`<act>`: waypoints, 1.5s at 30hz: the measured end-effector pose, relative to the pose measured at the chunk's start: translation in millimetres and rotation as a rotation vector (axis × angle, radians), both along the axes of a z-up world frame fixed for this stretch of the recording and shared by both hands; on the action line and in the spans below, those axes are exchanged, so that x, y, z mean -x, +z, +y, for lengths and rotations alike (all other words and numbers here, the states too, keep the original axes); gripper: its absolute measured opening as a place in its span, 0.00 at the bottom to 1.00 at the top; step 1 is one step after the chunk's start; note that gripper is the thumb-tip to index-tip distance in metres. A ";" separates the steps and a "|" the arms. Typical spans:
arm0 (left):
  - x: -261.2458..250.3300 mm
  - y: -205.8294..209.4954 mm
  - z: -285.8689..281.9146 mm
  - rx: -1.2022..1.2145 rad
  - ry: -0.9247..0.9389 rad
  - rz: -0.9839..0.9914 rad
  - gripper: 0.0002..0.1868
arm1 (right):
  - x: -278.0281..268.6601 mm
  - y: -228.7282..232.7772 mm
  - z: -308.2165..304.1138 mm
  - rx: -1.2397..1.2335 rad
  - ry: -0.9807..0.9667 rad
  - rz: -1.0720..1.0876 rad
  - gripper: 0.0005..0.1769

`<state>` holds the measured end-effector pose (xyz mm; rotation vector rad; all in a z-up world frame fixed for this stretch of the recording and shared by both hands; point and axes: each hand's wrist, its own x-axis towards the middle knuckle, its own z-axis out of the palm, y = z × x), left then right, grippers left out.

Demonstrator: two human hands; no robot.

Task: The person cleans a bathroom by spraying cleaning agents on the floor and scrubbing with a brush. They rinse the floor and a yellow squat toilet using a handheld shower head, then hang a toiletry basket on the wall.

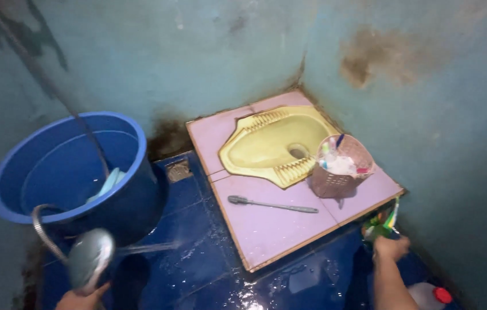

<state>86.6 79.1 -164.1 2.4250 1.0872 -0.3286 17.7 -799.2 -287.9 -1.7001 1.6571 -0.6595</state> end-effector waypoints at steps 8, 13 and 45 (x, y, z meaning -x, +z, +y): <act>37.5 101.1 -62.5 0.001 -0.049 -0.015 0.34 | -70.5 46.2 179.0 0.795 0.766 -0.161 0.22; 36.5 79.3 -47.6 -0.038 -0.066 -0.017 0.44 | -85.4 87.8 232.2 0.773 1.194 0.551 0.25; 135.7 174.7 -13.7 0.248 0.083 -0.244 0.29 | 173.6 35.3 375.7 -0.035 1.615 1.036 0.48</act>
